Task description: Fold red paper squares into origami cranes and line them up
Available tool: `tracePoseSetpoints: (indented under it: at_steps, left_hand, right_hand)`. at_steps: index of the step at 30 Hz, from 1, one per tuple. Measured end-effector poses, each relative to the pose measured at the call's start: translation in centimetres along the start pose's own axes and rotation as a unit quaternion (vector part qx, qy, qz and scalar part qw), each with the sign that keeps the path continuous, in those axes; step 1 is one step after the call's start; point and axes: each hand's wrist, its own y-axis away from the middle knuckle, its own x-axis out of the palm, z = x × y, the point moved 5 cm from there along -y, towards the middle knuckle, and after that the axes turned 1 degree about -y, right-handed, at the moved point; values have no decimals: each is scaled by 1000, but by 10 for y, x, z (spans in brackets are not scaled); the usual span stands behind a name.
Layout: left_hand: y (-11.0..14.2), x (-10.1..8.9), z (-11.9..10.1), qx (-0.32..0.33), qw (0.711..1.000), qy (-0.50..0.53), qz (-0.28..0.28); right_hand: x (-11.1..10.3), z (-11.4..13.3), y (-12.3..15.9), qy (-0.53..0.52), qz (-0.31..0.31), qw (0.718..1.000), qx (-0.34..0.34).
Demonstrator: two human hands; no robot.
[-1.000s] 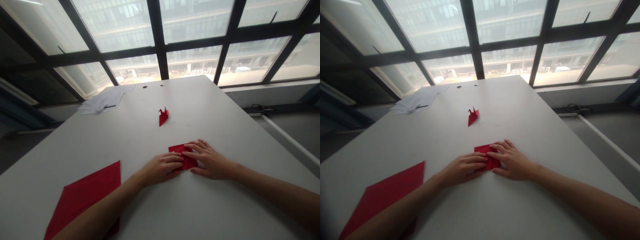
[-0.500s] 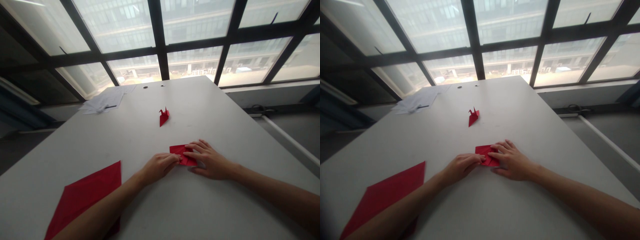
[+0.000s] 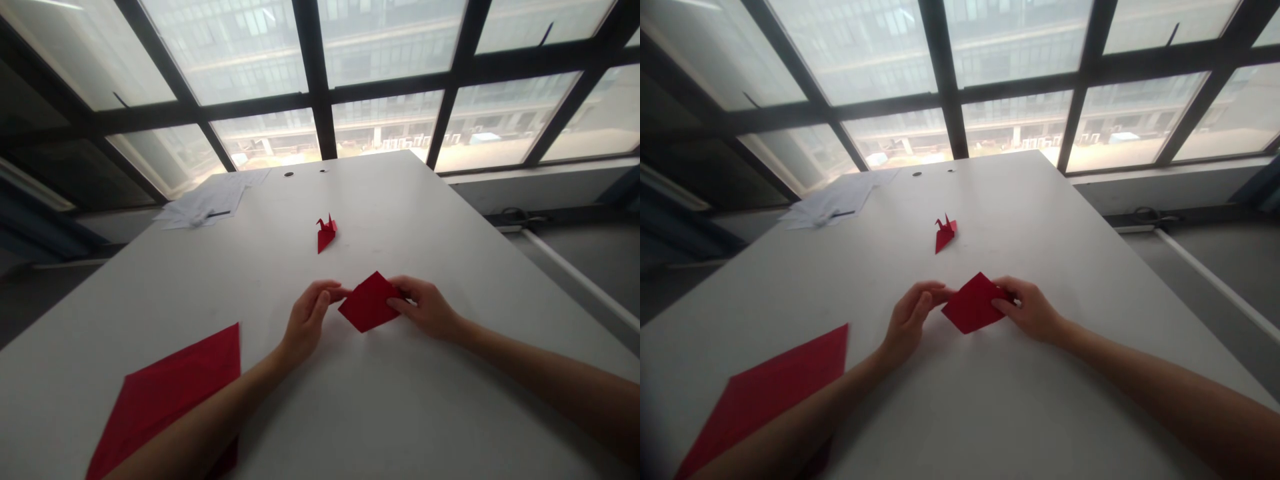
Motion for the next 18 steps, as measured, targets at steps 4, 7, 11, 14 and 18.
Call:
tracePoseSetpoints:
  at_steps: [4, 7, 11, 14, 18]
  left_hand:
    - [0, -1, -9, 64, 987, -143, -24]
    - [3, 4, -19, 128, 968, -217, 12]
    - [5, 7, -24, 181, 949, -254, 43]
    - [8, 19, -19, 198, 911, -319, 170]
    - [16, 34, -6, 175, 833, -401, 340]
  right_hand:
    - [-2, -9, -4, -79, -33, 994, 68]
    - [-3, -10, -6, -92, -50, 990, 90]
    - [-1, -9, -5, 0, -47, 996, 78]
    - [0, -6, -2, 176, -41, 983, 22]
    - [-3, 2, 0, 354, -67, 931, -65]
